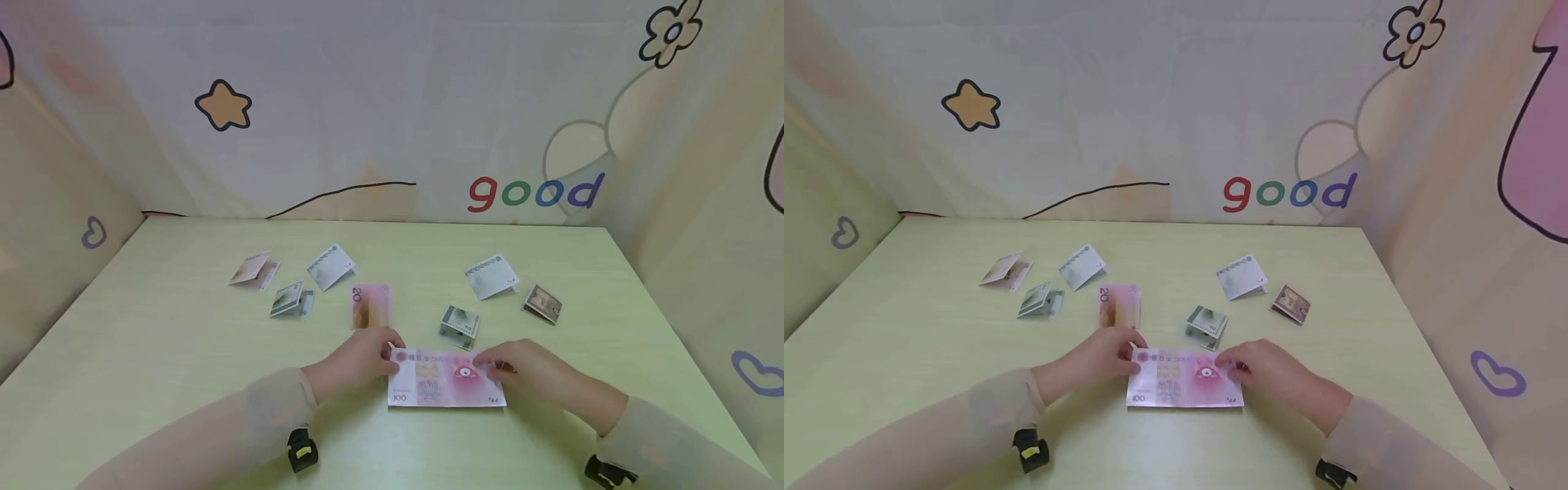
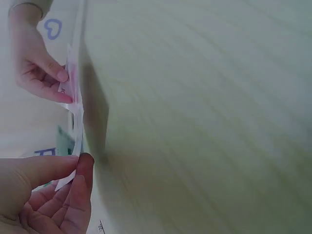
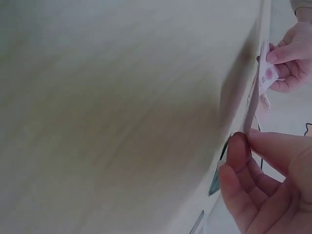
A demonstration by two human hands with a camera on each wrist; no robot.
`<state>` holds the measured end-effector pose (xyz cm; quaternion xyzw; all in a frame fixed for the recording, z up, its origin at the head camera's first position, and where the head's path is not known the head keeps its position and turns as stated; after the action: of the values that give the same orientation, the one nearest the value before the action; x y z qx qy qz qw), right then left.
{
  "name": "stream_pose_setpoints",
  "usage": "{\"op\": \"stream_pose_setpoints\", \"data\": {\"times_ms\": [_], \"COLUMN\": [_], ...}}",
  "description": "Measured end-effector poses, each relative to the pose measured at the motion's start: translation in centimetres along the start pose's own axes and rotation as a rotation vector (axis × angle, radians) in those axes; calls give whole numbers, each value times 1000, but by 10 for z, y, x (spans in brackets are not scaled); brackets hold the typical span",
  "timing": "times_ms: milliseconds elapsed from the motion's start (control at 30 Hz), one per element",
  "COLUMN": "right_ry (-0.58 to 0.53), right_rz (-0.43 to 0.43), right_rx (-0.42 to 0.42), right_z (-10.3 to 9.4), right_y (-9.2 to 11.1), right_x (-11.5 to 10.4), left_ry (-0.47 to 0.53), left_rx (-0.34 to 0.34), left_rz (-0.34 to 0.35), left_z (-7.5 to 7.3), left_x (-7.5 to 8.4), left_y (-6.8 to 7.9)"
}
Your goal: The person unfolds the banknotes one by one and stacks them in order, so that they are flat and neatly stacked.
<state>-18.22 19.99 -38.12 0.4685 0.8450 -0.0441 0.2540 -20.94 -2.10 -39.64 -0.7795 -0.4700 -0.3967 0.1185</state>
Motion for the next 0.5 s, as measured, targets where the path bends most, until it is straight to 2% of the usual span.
{"op": "stream_pose_setpoints", "data": {"times_ms": [167, 400, 500], "right_ry": [94, 260, 382], "right_rz": [-17, 98, 71], "right_rx": [-30, -69, -64], "right_z": [7, 12, 14], "right_y": [-2, 1, 5], "right_x": [-4, -8, -13], "left_ry": [-185, -491, -620], "left_rx": [9, -26, -17], "left_rz": [37, 43, 74], "left_z": [6, 14, 17], "left_x": [9, 23, 27], "left_y": [2, 4, 6]}}
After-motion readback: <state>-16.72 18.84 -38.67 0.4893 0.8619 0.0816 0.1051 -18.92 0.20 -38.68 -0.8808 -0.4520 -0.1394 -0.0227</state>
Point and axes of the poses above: each hand's wrist, its own y-axis away from the middle knuckle, its own z-axis out of the palm, x = y × z, the point moved 5 cm from there along -y, towards the middle knuckle, and after that the axes turned 2 degrees about z, right-handed, at the moved point
